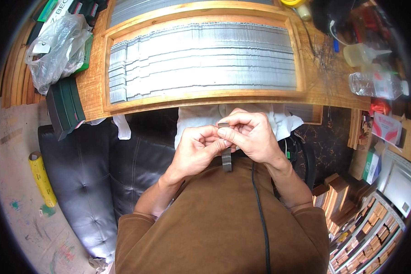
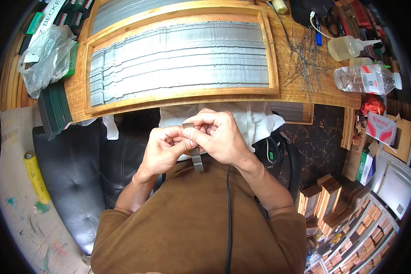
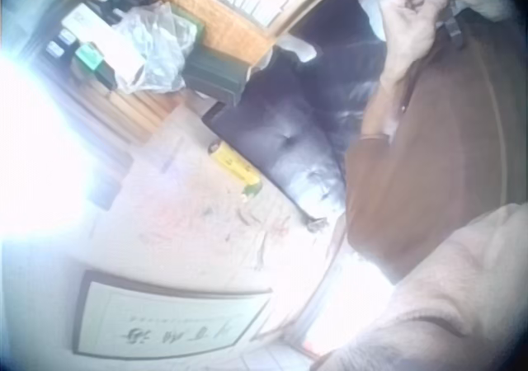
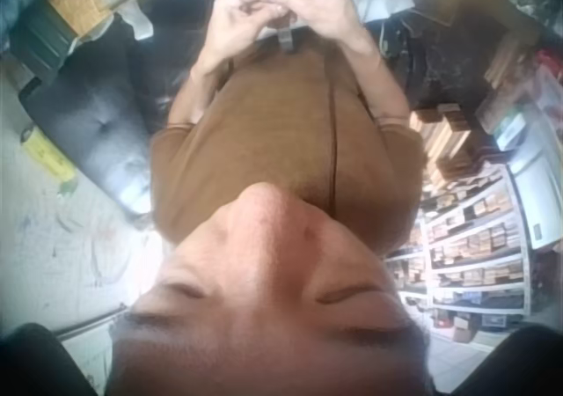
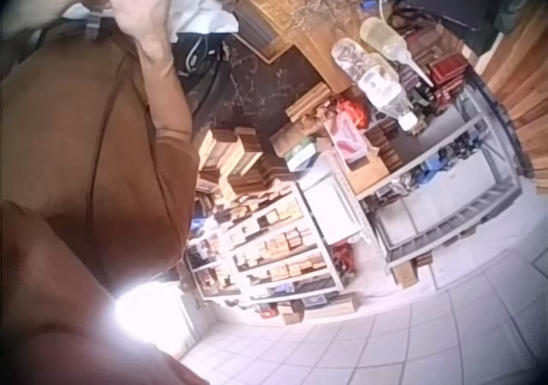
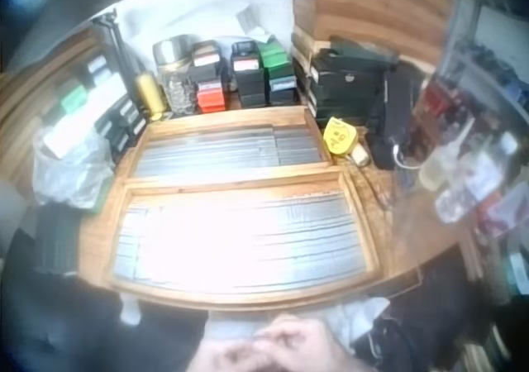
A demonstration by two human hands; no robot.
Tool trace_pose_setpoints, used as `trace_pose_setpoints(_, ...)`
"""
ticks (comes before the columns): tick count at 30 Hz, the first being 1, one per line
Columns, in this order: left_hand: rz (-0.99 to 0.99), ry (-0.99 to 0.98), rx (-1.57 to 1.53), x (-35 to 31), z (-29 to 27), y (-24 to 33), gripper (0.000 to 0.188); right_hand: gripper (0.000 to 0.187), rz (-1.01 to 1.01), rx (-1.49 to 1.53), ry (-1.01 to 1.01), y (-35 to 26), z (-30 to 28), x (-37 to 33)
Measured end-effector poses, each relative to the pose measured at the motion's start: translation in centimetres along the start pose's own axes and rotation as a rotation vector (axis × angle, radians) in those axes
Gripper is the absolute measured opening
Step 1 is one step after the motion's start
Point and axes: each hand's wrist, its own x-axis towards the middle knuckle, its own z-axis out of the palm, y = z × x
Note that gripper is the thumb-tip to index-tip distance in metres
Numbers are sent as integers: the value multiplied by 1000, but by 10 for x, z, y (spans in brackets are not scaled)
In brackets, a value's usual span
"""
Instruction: The person picks up small metal strips from a wooden tray and joins them end-to-end by hand to form a longer strip. The person repeatedly wipes the joined strip with a white cloth and places the assembled strip back into the tray.
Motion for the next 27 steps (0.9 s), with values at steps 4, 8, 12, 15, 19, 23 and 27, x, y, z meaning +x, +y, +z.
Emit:
trace_pose_setpoints(4,-22,21,23,0,1,2,18,16,43,31,-14,-3,-1,0)
trace_pose_setpoints(8,-15,-2,48,-1,-3,2,15,19,40,23,-8,-8,0,-2)
trace_pose_setpoints(12,-13,8,57,-2,-2,3,13,19,45,35,4,-8,0,-4)
trace_pose_setpoints(15,-7,18,64,-2,0,3,13,17,39,30,10,-7,0,-4)
trace_pose_setpoints(19,11,9,57,-2,-1,1,13,15,41,84,36,-5,2,-3)
trace_pose_setpoints(23,6,5,14,-2,-1,1,12,14,46,93,18,-5,1,-2)
trace_pose_setpoints(27,-24,13,10,-2,-1,2,12,15,67,100,16,-5,1,-2)
